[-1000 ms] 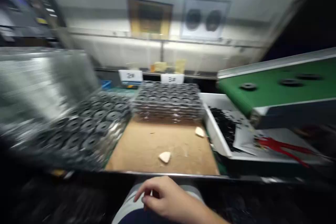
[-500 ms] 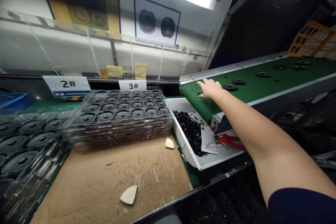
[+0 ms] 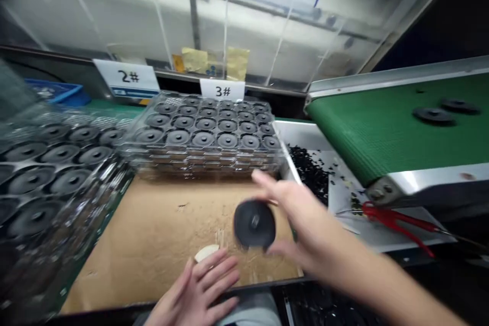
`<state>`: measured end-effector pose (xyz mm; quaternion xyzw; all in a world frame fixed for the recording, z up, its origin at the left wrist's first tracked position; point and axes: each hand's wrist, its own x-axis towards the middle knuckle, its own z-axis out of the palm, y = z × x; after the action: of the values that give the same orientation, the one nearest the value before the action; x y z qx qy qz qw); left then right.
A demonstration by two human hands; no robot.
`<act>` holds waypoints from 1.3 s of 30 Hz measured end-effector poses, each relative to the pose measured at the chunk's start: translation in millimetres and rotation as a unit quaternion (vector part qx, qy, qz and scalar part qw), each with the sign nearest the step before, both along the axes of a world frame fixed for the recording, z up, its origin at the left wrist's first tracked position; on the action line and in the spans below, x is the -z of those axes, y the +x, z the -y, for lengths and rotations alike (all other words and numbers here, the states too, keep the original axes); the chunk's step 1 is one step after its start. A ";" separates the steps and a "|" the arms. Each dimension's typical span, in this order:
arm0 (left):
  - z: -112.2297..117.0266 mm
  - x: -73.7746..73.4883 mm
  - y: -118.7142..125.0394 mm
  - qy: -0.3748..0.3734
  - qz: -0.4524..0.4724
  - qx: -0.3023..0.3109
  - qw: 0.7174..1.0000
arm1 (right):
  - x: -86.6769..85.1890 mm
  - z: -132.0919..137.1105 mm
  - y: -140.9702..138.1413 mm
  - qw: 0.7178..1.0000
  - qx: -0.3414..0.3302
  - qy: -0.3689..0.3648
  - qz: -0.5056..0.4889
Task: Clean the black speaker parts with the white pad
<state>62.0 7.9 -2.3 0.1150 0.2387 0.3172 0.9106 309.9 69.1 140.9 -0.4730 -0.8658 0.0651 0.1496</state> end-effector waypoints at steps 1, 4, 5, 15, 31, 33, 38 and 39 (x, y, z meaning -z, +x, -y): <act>-4.8 -12.0 9.6 -0.026 0.065 0.000 0.998 | 22.0 17.5 -19.0 0.998 -0.052 -0.008 -0.022; -14.8 -34.2 25.4 -0.070 0.170 -0.012 0.983 | 79.7 54.2 -56.2 0.995 -0.073 -0.018 -0.067; -15.5 -37.0 25.9 -0.077 0.185 -0.032 0.979 | 93.8 61.2 -63.0 0.995 -0.052 -0.021 -0.088; -1.7 -34.7 2.5 -0.095 0.217 -0.076 0.969 | 110.3 90.1 -104.8 0.969 0.124 -0.065 -0.203; 5.2 -46.5 -20.6 -0.110 0.193 -0.110 0.969 | 99.5 89.7 -133.2 0.969 0.108 -0.066 -0.213; 6.0 -46.3 -22.4 -0.103 0.192 -0.113 0.969 | 99.0 89.5 -135.5 0.969 0.107 -0.070 -0.213; 9.4 -46.2 -27.6 -0.103 0.181 -0.123 0.970 | 98.1 87.5 -137.5 0.973 0.081 -0.081 -0.198; 10.1 -46.3 -28.7 -0.107 0.179 -0.125 0.970 | 98.0 87.0 -137.6 0.975 0.071 -0.082 -0.194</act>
<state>33.3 -2.3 44.0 -0.0724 0.1166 0.4166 0.8987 172.2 -17.9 42.9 -0.5226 -0.7760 0.2153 0.2802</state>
